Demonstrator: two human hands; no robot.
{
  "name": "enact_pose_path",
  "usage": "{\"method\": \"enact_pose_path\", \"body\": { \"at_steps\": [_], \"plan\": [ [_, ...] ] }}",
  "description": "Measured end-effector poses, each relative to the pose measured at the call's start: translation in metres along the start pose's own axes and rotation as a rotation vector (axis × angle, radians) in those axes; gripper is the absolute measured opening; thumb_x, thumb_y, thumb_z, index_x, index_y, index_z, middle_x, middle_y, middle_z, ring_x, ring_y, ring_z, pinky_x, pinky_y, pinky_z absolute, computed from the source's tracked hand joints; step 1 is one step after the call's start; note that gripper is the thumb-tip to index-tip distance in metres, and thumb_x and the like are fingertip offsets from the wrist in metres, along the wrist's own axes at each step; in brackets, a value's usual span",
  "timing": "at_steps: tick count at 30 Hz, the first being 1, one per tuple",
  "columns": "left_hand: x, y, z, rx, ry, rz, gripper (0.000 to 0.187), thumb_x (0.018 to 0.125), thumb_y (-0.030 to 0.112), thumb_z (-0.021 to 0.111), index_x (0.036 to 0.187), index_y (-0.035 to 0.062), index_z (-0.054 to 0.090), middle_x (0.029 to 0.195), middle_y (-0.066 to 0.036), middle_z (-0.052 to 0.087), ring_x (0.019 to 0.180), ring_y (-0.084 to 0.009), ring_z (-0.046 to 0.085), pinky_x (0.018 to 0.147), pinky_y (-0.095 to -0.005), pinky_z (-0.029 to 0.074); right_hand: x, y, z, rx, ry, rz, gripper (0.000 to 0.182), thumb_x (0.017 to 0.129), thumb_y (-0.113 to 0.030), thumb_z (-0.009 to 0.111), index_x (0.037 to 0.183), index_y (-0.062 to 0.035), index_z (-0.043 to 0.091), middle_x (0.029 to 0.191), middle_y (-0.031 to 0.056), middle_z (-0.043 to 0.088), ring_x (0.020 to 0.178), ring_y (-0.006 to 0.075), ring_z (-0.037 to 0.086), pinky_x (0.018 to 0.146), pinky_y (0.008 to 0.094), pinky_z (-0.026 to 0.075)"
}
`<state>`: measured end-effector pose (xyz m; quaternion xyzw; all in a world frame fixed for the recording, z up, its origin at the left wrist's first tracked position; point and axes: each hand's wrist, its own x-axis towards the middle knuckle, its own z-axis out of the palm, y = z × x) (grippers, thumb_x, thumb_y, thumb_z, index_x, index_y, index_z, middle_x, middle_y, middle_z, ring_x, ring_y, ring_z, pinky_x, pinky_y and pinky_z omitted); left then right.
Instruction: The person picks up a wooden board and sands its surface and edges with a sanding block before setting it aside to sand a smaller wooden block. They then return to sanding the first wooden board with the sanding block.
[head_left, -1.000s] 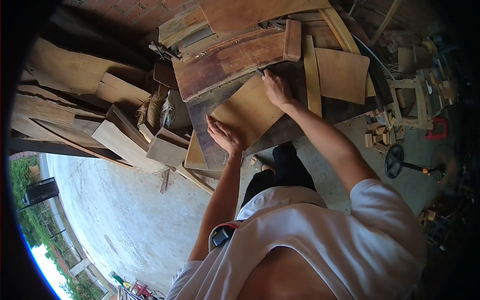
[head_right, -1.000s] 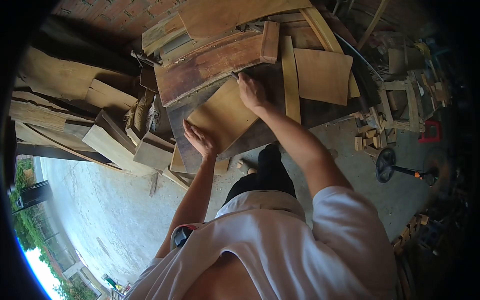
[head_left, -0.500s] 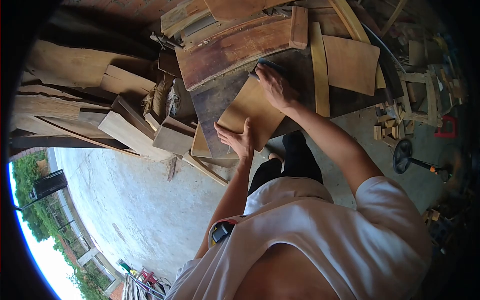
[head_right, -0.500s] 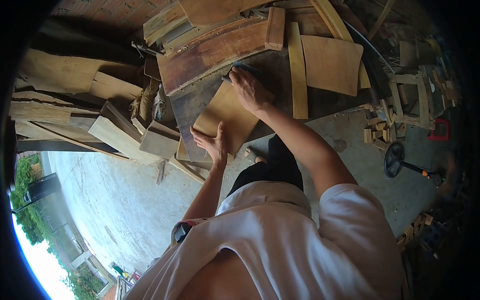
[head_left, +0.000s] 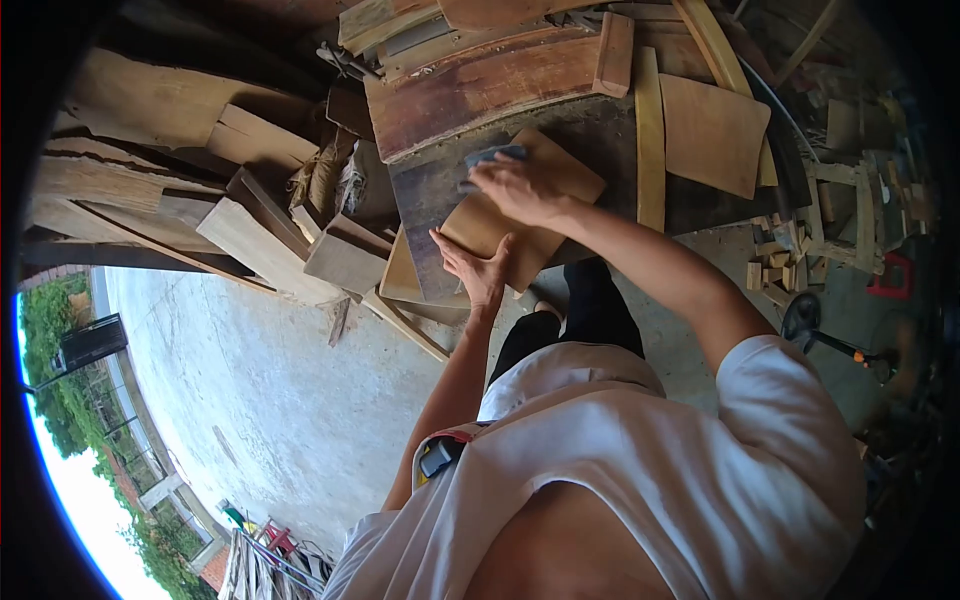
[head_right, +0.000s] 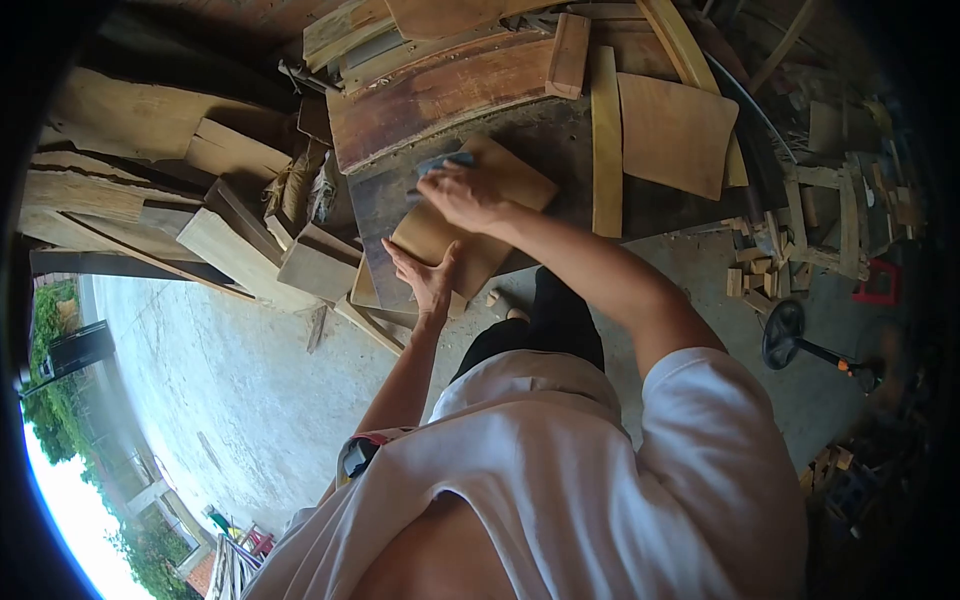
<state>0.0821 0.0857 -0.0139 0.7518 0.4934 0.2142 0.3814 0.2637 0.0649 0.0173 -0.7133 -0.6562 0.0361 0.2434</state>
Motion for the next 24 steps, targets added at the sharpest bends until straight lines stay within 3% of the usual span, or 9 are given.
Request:
{"method": "enact_pose_path", "body": {
  "at_steps": [4,5,9,10,14,20,21,23,24],
  "plan": [
    [-0.005,-0.009,-0.003,-0.102,-0.070,0.001,0.137,0.062,0.043,0.087,0.155,-0.0024,-0.003,0.156,-0.026,0.021,0.136,-0.0428,0.026,0.117,-0.0485,0.018,0.005,-0.035,0.022,0.096,0.019,0.241,0.016,0.094,-0.013,0.054,0.105,-0.0022,0.055,0.103,0.0156,0.068,0.100,0.0308,0.066,0.092,0.0395,0.050],
    [-0.003,-0.014,-0.001,-0.098,-0.068,0.035,0.137,0.062,0.043,0.087,0.155,-0.0018,-0.003,0.156,-0.025,0.019,0.135,-0.0432,0.026,0.117,-0.0478,0.019,0.008,-0.062,0.027,0.130,0.042,0.251,0.027,0.094,-0.015,0.057,0.116,0.0011,0.054,0.114,0.0200,0.065,0.108,0.0318,0.065,0.099,0.0392,0.050],
    [-0.004,-0.011,-0.005,-0.059,-0.074,0.046,0.136,0.062,0.044,0.087,0.155,-0.0025,-0.001,0.156,-0.025,0.019,0.137,-0.0426,0.024,0.117,-0.0474,0.020,0.009,-0.039,0.036,0.156,0.122,-0.102,0.023,0.094,-0.013,0.057,0.113,-0.0005,0.055,0.110,0.0177,0.066,0.109,0.0307,0.064,0.099,0.0384,0.049],
    [-0.005,-0.004,-0.007,-0.068,-0.071,0.043,0.136,0.062,0.044,0.087,0.155,-0.0025,-0.001,0.156,-0.025,0.019,0.137,-0.0426,0.024,0.117,-0.0474,0.020,0.010,-0.032,0.008,0.139,-0.112,0.121,0.018,0.092,-0.009,0.056,0.108,0.0003,0.055,0.104,0.0180,0.066,0.104,0.0315,0.064,0.095,0.0407,0.049],
    [-0.009,-0.002,-0.009,-0.107,-0.059,0.013,0.130,0.068,0.044,0.085,0.154,-0.0035,-0.001,0.155,-0.026,0.021,0.136,-0.0434,0.023,0.116,-0.0492,0.021,0.010,-0.022,0.024,0.087,0.092,0.168,0.015,0.092,-0.007,0.055,0.105,0.0011,0.055,0.103,0.0200,0.066,0.101,0.0357,0.064,0.091,0.0433,0.050],
    [-0.005,-0.004,-0.004,-0.101,-0.032,0.036,0.138,0.062,0.054,0.087,0.154,-0.0034,0.002,0.155,-0.026,0.021,0.139,-0.0435,0.022,0.117,-0.0483,0.021,0.007,-0.006,0.017,0.057,-0.098,-0.006,0.021,0.092,-0.011,0.050,0.110,-0.0008,0.054,0.117,0.0217,0.064,0.114,0.0334,0.062,0.099,0.0398,0.048],
    [-0.006,-0.001,-0.006,-0.122,-0.034,0.019,0.137,0.063,0.057,0.086,0.154,-0.0039,0.004,0.155,-0.027,0.021,0.139,-0.0432,0.023,0.117,-0.0493,0.020,0.005,0.031,0.008,-0.104,0.132,-0.173,0.019,0.093,-0.013,0.047,0.106,-0.0006,0.054,0.116,0.0210,0.064,0.112,0.0343,0.062,0.095,0.0410,0.051],
    [-0.005,0.004,-0.007,-0.121,-0.024,0.018,0.136,0.063,0.057,0.085,0.154,-0.0040,0.004,0.155,-0.027,0.021,0.139,-0.0431,0.023,0.117,-0.0499,0.020,0.003,0.061,-0.026,-0.115,0.150,0.132,0.015,0.095,-0.014,0.047,0.103,-0.0027,0.054,0.109,0.0235,0.066,0.104,0.0345,0.065,0.086,0.0433,0.054],
    [-0.007,0.003,-0.008,-0.115,-0.024,0.011,0.135,0.064,0.058,0.084,0.154,-0.0040,0.005,0.155,-0.027,0.022,0.138,-0.0429,0.023,0.116,-0.0505,0.020,0.002,0.069,-0.044,-0.093,-0.131,0.483,0.017,0.097,-0.016,0.048,0.106,-0.0026,0.054,0.102,0.0242,0.067,0.095,0.0373,0.067,0.077,0.0453,0.056]
  ]
}}
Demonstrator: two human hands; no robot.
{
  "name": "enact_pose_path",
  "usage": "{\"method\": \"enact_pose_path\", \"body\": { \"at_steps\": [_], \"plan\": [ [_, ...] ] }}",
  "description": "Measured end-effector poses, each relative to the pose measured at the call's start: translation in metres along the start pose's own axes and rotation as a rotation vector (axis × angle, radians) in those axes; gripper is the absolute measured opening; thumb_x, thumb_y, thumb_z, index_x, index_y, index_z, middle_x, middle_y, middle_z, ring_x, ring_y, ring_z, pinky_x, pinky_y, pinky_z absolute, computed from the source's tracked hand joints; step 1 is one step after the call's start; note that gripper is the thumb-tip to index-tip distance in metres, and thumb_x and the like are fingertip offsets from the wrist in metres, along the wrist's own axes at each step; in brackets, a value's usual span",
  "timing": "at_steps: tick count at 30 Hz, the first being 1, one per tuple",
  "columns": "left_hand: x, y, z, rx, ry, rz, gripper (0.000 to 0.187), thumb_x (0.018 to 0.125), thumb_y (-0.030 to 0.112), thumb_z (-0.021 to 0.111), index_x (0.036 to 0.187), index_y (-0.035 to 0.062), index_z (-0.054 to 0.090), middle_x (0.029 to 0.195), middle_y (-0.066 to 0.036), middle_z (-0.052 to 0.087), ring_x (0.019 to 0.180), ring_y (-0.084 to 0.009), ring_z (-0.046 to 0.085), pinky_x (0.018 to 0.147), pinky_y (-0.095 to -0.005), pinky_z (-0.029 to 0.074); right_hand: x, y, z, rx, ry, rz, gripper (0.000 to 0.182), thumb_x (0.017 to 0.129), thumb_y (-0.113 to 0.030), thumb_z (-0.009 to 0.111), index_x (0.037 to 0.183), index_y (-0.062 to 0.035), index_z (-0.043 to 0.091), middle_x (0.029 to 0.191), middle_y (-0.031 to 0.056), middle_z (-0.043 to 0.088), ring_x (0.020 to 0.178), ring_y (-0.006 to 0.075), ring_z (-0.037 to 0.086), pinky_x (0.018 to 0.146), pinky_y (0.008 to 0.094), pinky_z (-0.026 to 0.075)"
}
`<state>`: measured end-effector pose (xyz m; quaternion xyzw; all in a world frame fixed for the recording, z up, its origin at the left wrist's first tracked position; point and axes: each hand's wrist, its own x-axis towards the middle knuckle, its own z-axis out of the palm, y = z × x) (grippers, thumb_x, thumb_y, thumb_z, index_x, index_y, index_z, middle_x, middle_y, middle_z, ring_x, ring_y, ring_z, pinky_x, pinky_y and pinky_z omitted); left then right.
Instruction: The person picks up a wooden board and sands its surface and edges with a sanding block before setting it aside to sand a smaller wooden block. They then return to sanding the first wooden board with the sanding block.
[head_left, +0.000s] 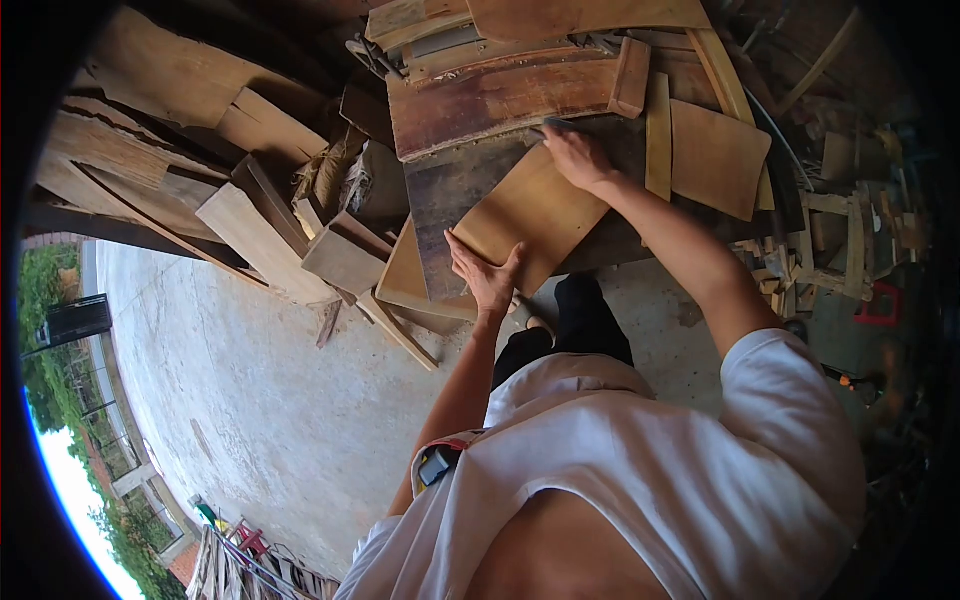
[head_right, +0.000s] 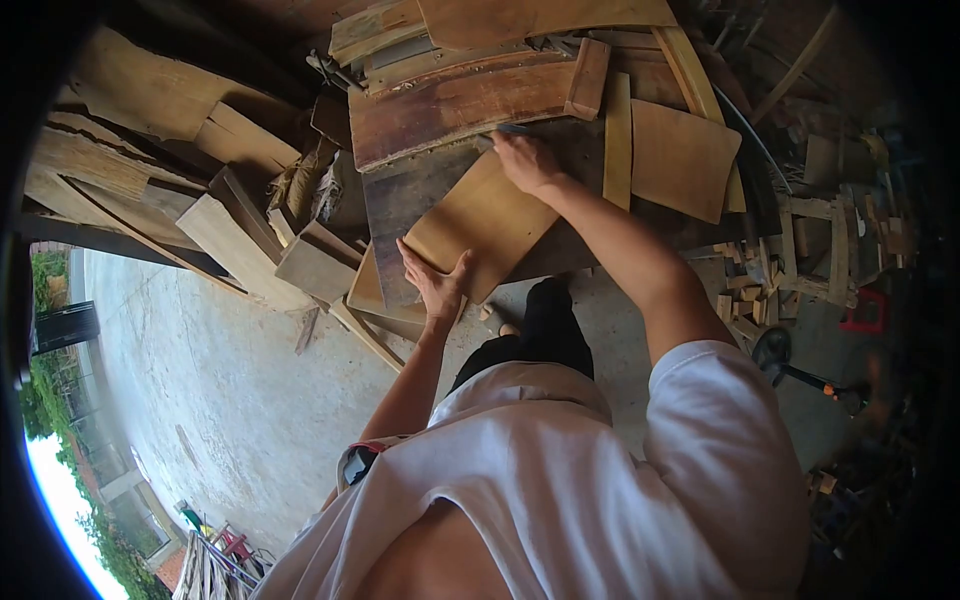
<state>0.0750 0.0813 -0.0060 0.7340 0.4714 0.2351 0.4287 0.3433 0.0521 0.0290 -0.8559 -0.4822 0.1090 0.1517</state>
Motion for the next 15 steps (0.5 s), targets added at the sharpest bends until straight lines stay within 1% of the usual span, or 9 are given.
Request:
{"method": "enact_pose_path", "body": {
  "at_steps": [2,4,5,6,7,10,12,14,15],
  "plan": [
    [-0.001,0.003,-0.001,-0.004,0.007,-0.009,0.135,0.065,0.058,0.084,0.154,-0.0040,0.005,0.154,-0.027,0.022,0.138,-0.0430,0.024,0.116,-0.0506,0.020,-0.034,0.014,0.002,0.154,0.042,0.100,0.018,0.098,-0.017,0.051,0.107,-0.0020,0.054,0.097,0.0238,0.067,0.086,0.0404,0.067,0.070,0.0478,0.055],
    [0.000,0.000,0.004,-0.008,0.031,0.011,0.133,0.066,0.057,0.083,0.154,-0.0037,0.005,0.154,-0.027,0.023,0.137,-0.0430,0.025,0.116,-0.0508,0.020,-0.075,0.011,0.027,0.260,0.396,0.070,0.021,0.098,-0.016,0.052,0.115,-0.0023,0.055,0.105,0.0231,0.066,0.093,0.0408,0.066,0.075,0.0482,0.054],
    [-0.002,-0.002,0.004,0.001,0.030,0.011,0.134,0.065,0.058,0.084,0.154,-0.0040,0.005,0.154,-0.027,0.023,0.137,-0.0432,0.025,0.115,-0.0507,0.021,-0.096,-0.001,0.030,0.282,0.540,-0.010,0.027,0.097,-0.010,0.055,0.122,-0.0017,0.055,0.117,0.0218,0.063,0.107,0.0392,0.062,0.088,0.0463,0.052],
    [0.000,-0.002,0.004,0.013,0.032,0.017,0.135,0.065,0.058,0.084,0.154,-0.0042,0.004,0.153,-0.026,0.024,0.137,-0.0434,0.026,0.115,-0.0505,0.021,-0.120,-0.016,0.026,0.232,0.510,-0.064,0.032,0.099,-0.008,0.052,0.130,-0.0004,0.053,0.130,0.0178,0.059,0.126,0.0363,0.053,0.102,0.0437,0.045],
    [0.002,-0.003,0.003,0.017,0.030,0.014,0.135,0.065,0.058,0.084,0.154,-0.0042,0.004,0.153,-0.026,0.024,0.137,-0.0434,0.026,0.115,-0.0505,0.021,-0.140,-0.030,0.029,0.209,0.449,-0.073,0.033,0.097,-0.007,0.054,0.129,0.0005,0.055,0.133,0.0150,0.058,0.133,0.0325,0.048,0.107,0.0426,0.041],
    [0.011,0.001,-0.003,0.058,0.037,0.068,0.124,0.069,0.057,0.082,0.154,-0.0008,0.014,0.151,-0.026,0.028,0.136,-0.0417,0.027,0.113,-0.0496,0.024,-0.172,-0.053,0.041,0.238,0.367,-0.116,0.033,0.097,-0.007,0.054,0.130,-0.0022,0.056,0.139,0.0126,0.055,0.137,0.0292,0.045,0.113,0.0447,0.035],
    [0.029,0.005,-0.017,0.203,0.005,0.024,0.098,0.077,0.054,0.077,0.149,0.0066,0.032,0.146,-0.023,0.035,0.134,-0.0400,0.032,0.111,-0.0491,0.027,-0.156,-0.044,0.040,0.175,0.406,-0.092,0.034,0.098,-0.008,0.054,0.131,-0.0028,0.056,0.140,0.0117,0.054,0.139,0.0278,0.042,0.115,0.0453,0.032],
    [0.055,0.001,-0.022,0.237,0.008,0.331,0.072,0.084,0.050,0.072,0.140,0.0127,0.047,0.141,-0.019,0.041,0.131,-0.0387,0.036,0.109,-0.0493,0.029,-0.131,-0.034,0.038,0.125,0.423,-0.069,0.034,0.098,-0.009,0.053,0.132,-0.0034,0.055,0.141,0.0109,0.053,0.140,0.0265,0.040,0.116,0.0460,0.029],
    [0.065,0.011,-0.020,0.249,0.011,0.430,0.060,0.085,0.046,0.072,0.133,0.0116,0.057,0.133,-0.017,0.055,0.123,-0.0382,0.050,0.105,-0.0464,0.038,-0.115,-0.027,0.038,0.151,0.467,-0.072,0.035,0.099,-0.010,0.052,0.134,-0.0033,0.054,0.142,0.0106,0.053,0.141,0.0259,0.039,0.117,0.0461,0.027]
  ]
}}
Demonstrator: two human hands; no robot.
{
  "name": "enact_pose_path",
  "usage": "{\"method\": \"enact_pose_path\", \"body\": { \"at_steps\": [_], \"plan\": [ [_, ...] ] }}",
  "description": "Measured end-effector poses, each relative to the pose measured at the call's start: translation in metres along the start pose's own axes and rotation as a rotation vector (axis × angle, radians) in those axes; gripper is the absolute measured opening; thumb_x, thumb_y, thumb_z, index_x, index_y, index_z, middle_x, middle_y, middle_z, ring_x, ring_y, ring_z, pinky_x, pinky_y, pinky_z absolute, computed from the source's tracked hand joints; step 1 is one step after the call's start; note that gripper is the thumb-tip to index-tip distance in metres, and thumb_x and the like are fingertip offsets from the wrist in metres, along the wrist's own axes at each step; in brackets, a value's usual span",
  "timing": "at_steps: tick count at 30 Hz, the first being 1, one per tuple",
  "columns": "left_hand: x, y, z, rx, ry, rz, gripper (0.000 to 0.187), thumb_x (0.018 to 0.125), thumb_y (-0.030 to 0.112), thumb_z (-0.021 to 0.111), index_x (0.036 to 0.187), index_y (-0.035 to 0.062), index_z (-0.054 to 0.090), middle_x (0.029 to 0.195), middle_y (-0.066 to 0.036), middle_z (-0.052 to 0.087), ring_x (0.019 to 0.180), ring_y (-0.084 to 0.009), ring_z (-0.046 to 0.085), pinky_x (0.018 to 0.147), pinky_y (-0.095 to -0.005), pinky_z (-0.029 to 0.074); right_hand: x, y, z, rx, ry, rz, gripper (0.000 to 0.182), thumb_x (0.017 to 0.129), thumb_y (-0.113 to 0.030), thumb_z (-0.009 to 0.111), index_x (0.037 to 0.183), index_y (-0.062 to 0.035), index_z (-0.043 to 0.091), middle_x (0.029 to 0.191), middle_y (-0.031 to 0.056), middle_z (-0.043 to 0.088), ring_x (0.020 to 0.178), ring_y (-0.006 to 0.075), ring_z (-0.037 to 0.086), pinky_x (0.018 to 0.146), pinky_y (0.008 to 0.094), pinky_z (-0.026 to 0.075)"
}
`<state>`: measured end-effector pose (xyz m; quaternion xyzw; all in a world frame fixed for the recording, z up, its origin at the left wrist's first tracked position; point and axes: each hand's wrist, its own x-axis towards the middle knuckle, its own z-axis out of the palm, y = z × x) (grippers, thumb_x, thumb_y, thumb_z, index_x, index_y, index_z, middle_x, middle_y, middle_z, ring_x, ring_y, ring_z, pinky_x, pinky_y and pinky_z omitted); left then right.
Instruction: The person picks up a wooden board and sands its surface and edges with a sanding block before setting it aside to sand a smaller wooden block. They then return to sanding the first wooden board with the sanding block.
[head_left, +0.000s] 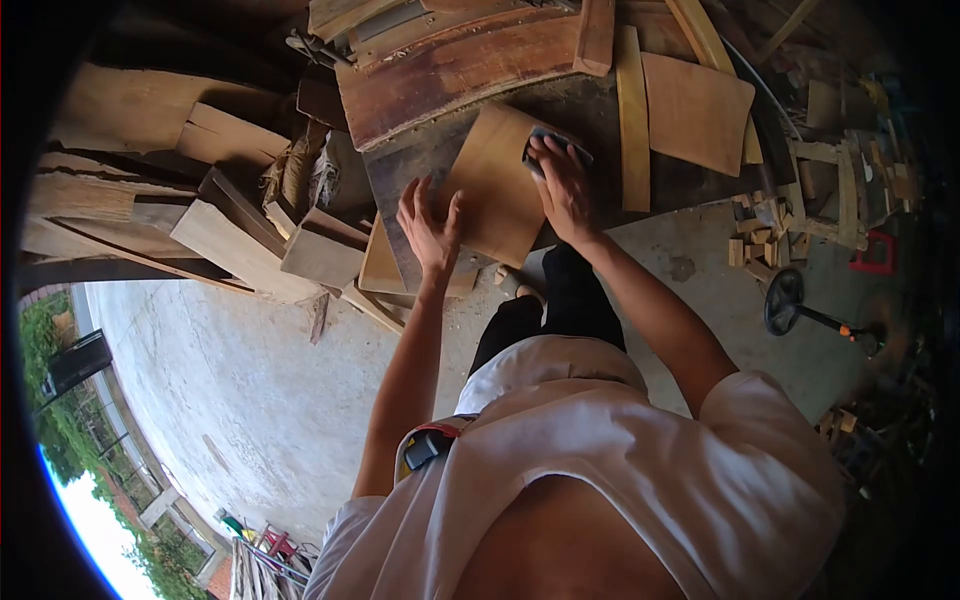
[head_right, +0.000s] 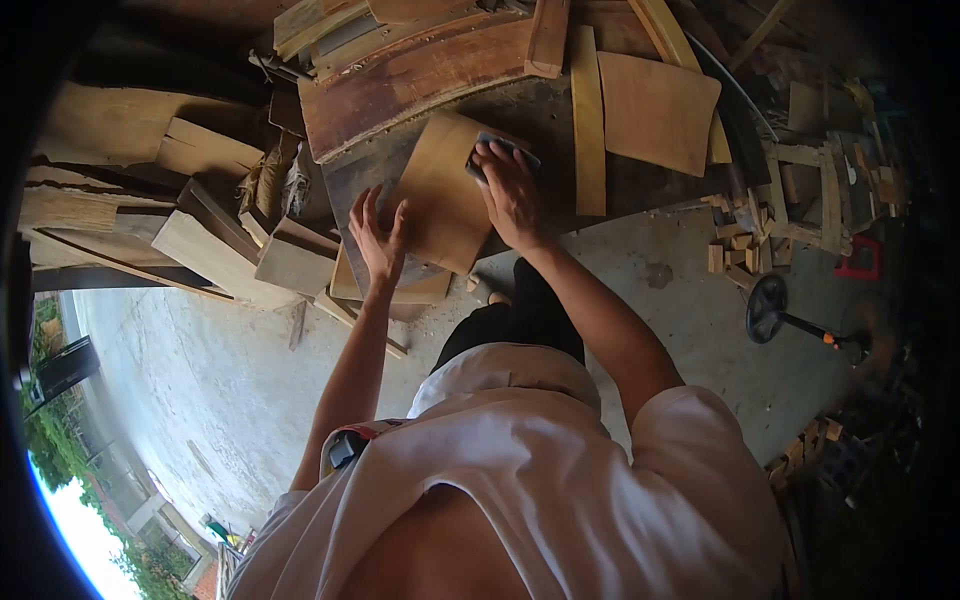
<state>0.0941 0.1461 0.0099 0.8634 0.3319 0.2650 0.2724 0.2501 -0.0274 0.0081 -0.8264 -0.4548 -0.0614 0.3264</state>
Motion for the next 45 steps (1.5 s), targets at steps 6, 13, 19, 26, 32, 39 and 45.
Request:
{"method": "enact_pose_path", "body": {
  "at_steps": [6,13,19,26,32,39,45],
  "plan": [
    [0.003,0.012,0.012,-0.134,-0.066,-0.195,0.049,0.086,0.042,0.072,0.121,0.0092,0.067,0.114,-0.016,0.070,0.104,-0.0349,0.068,0.090,-0.0404,0.052,-0.044,-0.041,0.006,0.234,-0.015,0.123,0.041,0.099,-0.010,0.054,0.139,-0.0038,0.048,0.145,0.0096,0.050,0.140,0.0276,0.041,0.116,0.0469,0.028],
    [0.004,0.011,0.010,-0.158,-0.093,-0.173,0.048,0.087,0.041,0.070,0.124,0.0115,0.066,0.117,-0.015,0.069,0.106,-0.0342,0.067,0.091,-0.0403,0.052,-0.018,-0.005,-0.004,0.081,0.066,0.016,0.038,0.100,-0.008,0.051,0.138,-0.0036,0.049,0.139,0.0107,0.054,0.138,0.0306,0.043,0.114,0.0471,0.032],
    [0.004,0.005,0.015,-0.097,-0.063,-0.104,0.040,0.091,0.037,0.065,0.122,0.0109,0.065,0.114,-0.015,0.068,0.103,-0.0352,0.067,0.086,-0.0416,0.053,-0.009,-0.003,-0.003,0.036,0.012,-0.006,0.039,0.095,-0.009,0.059,0.133,-0.0023,0.052,0.137,0.0129,0.056,0.133,0.0291,0.049,0.111,0.0473,0.037],
    [-0.016,0.015,0.040,0.012,0.253,-0.256,0.041,0.099,0.025,0.054,0.138,0.0116,0.052,0.130,-0.017,0.051,0.116,-0.0371,0.047,0.102,-0.0457,0.035,-0.010,-0.023,-0.008,0.223,-0.280,-0.109,0.033,0.096,-0.012,0.056,0.128,-0.0011,0.054,0.133,0.0127,0.059,0.129,0.0299,0.053,0.110,0.0436,0.039],
    [-0.043,0.031,0.053,-0.084,0.310,-0.410,0.052,0.102,0.026,0.047,0.150,0.0092,0.033,0.139,-0.022,0.041,0.127,-0.0400,0.040,0.109,-0.0479,0.030,0.042,-0.033,0.041,0.125,-0.190,-0.222,0.036,0.098,-0.014,0.053,0.132,-0.0008,0.051,0.136,0.0153,0.057,0.132,0.0303,0.050,0.113,0.0446,0.035],
    [-0.040,0.032,0.050,-0.126,0.309,-0.431,0.037,0.102,0.023,0.044,0.135,0.0060,0.046,0.130,-0.020,0.047,0.121,-0.0385,0.043,0.105,-0.0479,0.032,-0.023,-0.044,-0.010,0.258,-0.317,-0.070,0.037,0.097,-0.011,0.055,0.132,-0.0008,0.051,0.136,0.0155,0.057,0.129,0.0312,0.052,0.111,0.0426,0.039],
    [-0.041,0.031,0.051,-0.086,0.312,-0.402,0.035,0.101,0.022,0.044,0.132,0.0049,0.046,0.126,-0.020,0.049,0.117,-0.0385,0.045,0.104,-0.0478,0.033,0.061,-0.046,0.064,0.175,-0.219,-0.289,0.033,0.098,-0.012,0.052,0.129,-0.0004,0.054,0.135,0.0158,0.057,0.129,0.0310,0.052,0.111,0.0413,0.038]
  ]
}}
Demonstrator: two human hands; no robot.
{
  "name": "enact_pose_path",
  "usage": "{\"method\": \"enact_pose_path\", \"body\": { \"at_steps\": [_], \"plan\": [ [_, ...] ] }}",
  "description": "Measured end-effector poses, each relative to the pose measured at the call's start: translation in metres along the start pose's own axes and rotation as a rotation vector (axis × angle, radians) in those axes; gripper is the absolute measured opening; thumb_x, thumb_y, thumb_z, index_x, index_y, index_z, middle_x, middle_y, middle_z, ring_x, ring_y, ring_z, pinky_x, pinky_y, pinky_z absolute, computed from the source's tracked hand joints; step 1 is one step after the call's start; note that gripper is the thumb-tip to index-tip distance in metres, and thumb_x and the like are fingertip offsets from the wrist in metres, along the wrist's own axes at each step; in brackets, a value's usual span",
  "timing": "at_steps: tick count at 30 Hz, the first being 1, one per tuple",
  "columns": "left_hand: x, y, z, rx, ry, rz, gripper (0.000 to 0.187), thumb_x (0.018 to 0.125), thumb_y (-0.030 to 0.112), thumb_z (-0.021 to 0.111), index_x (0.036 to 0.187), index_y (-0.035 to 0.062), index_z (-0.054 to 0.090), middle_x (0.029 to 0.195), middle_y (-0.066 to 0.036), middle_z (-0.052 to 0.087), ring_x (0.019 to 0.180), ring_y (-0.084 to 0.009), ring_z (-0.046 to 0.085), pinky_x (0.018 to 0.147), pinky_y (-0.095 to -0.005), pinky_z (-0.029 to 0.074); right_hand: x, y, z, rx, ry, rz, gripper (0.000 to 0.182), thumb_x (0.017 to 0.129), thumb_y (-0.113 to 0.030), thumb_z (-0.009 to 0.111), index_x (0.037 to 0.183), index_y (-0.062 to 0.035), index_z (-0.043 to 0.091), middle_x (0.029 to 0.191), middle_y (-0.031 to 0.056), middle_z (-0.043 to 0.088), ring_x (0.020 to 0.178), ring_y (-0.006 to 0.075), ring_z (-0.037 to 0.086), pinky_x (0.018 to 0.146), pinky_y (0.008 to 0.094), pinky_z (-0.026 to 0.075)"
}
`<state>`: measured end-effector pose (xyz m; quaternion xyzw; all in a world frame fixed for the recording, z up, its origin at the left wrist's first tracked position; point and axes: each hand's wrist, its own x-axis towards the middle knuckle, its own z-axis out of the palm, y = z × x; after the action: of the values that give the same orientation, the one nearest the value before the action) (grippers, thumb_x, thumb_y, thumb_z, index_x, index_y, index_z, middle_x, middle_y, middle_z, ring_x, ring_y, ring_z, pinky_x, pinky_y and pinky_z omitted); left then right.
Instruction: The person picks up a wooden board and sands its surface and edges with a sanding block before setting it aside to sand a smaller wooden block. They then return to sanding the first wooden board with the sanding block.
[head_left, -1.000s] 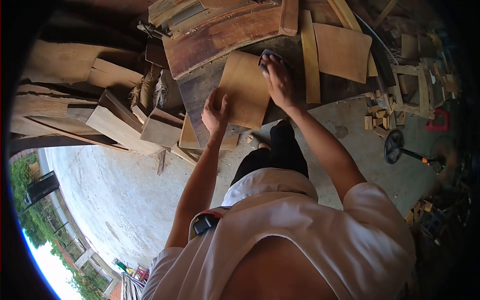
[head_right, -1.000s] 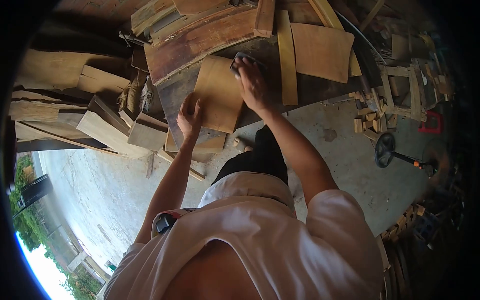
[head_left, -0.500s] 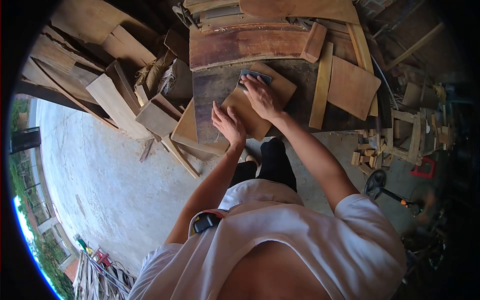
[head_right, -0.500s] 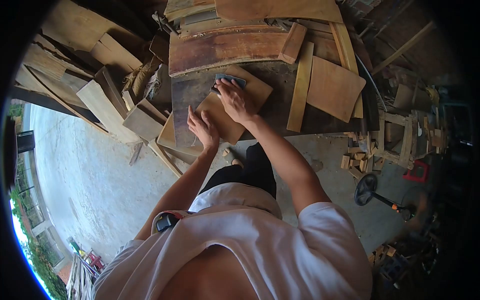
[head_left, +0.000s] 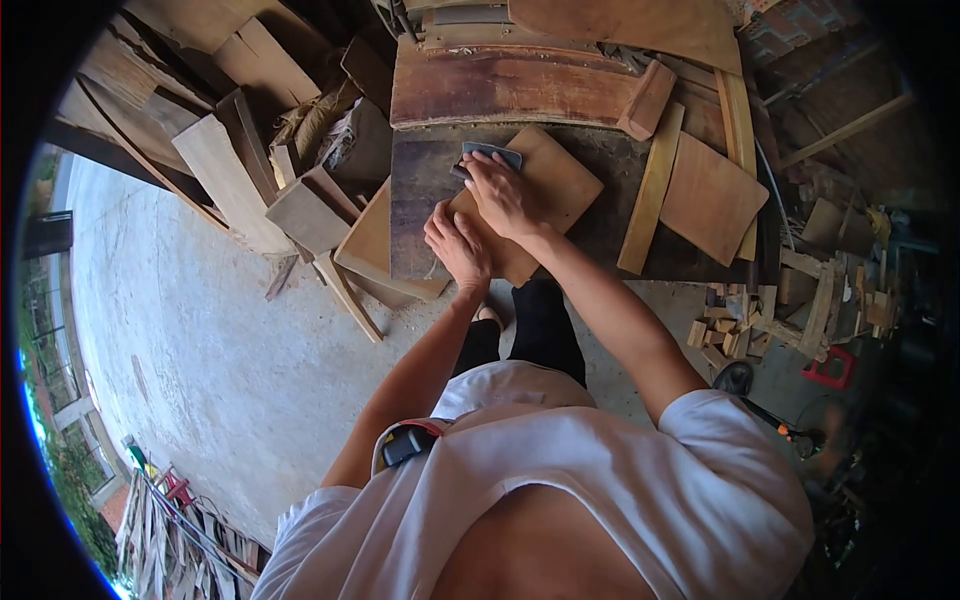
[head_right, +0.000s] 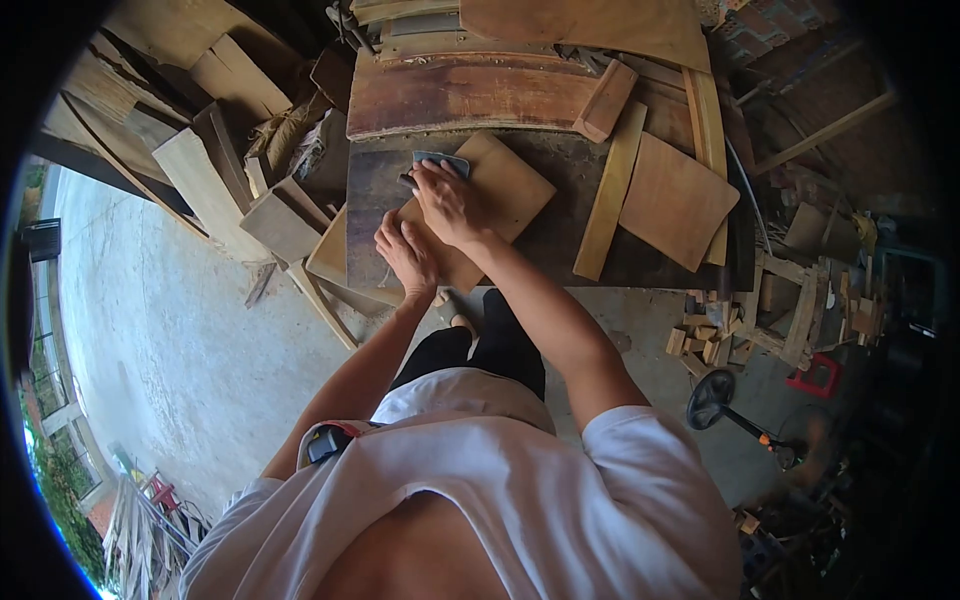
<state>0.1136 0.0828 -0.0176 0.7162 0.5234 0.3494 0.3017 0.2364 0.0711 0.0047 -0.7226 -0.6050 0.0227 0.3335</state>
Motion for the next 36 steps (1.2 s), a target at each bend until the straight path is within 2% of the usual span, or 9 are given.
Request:
{"method": "enact_pose_path", "body": {
  "at_steps": [5,8,12,14,19,22,28,33,36],
  "plan": [
    [0.000,0.002,-0.001,-0.005,-0.007,-0.021,0.036,0.103,0.025,0.042,0.133,0.0067,0.047,0.127,-0.020,0.048,0.118,-0.0384,0.044,0.104,-0.0478,0.032,-0.082,-0.034,-0.043,0.121,-0.061,0.187,0.034,0.096,-0.009,0.056,0.130,-0.0018,0.053,0.138,0.0144,0.056,0.134,0.0298,0.049,0.114,0.0425,0.036],
    [0.000,0.003,-0.001,0.003,-0.011,-0.021,0.036,0.103,0.025,0.041,0.133,0.0061,0.046,0.127,-0.019,0.048,0.118,-0.0383,0.044,0.104,-0.0479,0.032,-0.078,-0.032,-0.044,0.104,-0.079,0.185,0.035,0.096,-0.008,0.055,0.131,-0.0017,0.052,0.138,0.0145,0.055,0.133,0.0302,0.049,0.113,0.0429,0.037],
    [-0.002,-0.001,0.000,0.004,-0.006,-0.012,0.037,0.103,0.026,0.041,0.133,0.0054,0.046,0.127,-0.020,0.048,0.119,-0.0383,0.044,0.105,-0.0477,0.032,0.006,-0.007,-0.002,-0.008,0.001,0.000,0.033,0.098,-0.014,0.052,0.126,0.0018,0.054,0.132,0.0170,0.060,0.130,0.0304,0.051,0.113,0.0426,0.035],
    [0.000,-0.003,0.000,0.015,-0.025,-0.017,0.038,0.103,0.027,0.041,0.133,0.0050,0.046,0.127,-0.020,0.047,0.119,-0.0382,0.044,0.105,-0.0476,0.032,0.012,-0.006,0.005,-0.015,-0.041,0.029,0.033,0.098,-0.015,0.051,0.126,0.0022,0.054,0.133,0.0173,0.059,0.131,0.0302,0.050,0.114,0.0422,0.035],
    [0.000,0.002,-0.002,0.007,-0.002,0.018,0.037,0.104,0.028,0.039,0.134,0.0064,0.045,0.125,-0.020,0.046,0.117,-0.0383,0.043,0.104,-0.0477,0.031,-0.093,-0.032,-0.053,0.128,-0.068,0.194,0.039,0.091,-0.005,0.060,0.130,-0.0030,0.053,0.140,0.0137,0.054,0.135,0.0290,0.048,0.113,0.0433,0.036],
    [0.000,0.004,-0.004,0.007,-0.006,0.002,0.037,0.104,0.028,0.039,0.133,0.0063,0.046,0.125,-0.020,0.046,0.117,-0.0384,0.043,0.105,-0.0477,0.031,-0.089,-0.028,-0.056,0.079,-0.090,0.185,0.036,0.095,-0.005,0.056,0.131,-0.0023,0.053,0.140,0.0143,0.054,0.135,0.0298,0.048,0.113,0.0439,0.036],
    [0.000,-0.003,-0.001,0.046,0.000,0.017,0.038,0.103,0.031,0.040,0.132,0.0076,0.048,0.127,-0.019,0.047,0.119,-0.0373,0.044,0.104,-0.0465,0.032,0.006,0.001,-0.009,0.001,0.005,0.025,0.032,0.098,-0.011,0.054,0.128,-0.0005,0.054,0.134,0.0148,0.058,0.131,0.0310,0.050,0.111,0.0427,0.038],
    [-0.001,0.000,0.000,0.019,0.036,0.009,0.038,0.103,0.030,0.040,0.134,0.0085,0.047,0.128,-0.019,0.046,0.119,-0.0374,0.044,0.104,-0.0471,0.033,-0.102,-0.027,-0.065,0.121,-0.087,0.188,0.037,0.094,-0.008,0.058,0.130,-0.0037,0.053,0.139,0.0134,0.055,0.134,0.0290,0.048,0.113,0.0452,0.035],
    [0.002,0.000,-0.002,0.032,0.013,-0.015,0.039,0.103,0.031,0.040,0.134,0.0095,0.047,0.128,-0.019,0.046,0.119,-0.0375,0.044,0.104,-0.0474,0.033,-0.117,-0.025,-0.087,0.097,-0.173,0.181,0.039,0.094,-0.007,0.058,0.133,-0.0034,0.052,0.137,0.0140,0.057,0.134,0.0293,0.048,0.113,0.0454,0.035]
  ]
}}
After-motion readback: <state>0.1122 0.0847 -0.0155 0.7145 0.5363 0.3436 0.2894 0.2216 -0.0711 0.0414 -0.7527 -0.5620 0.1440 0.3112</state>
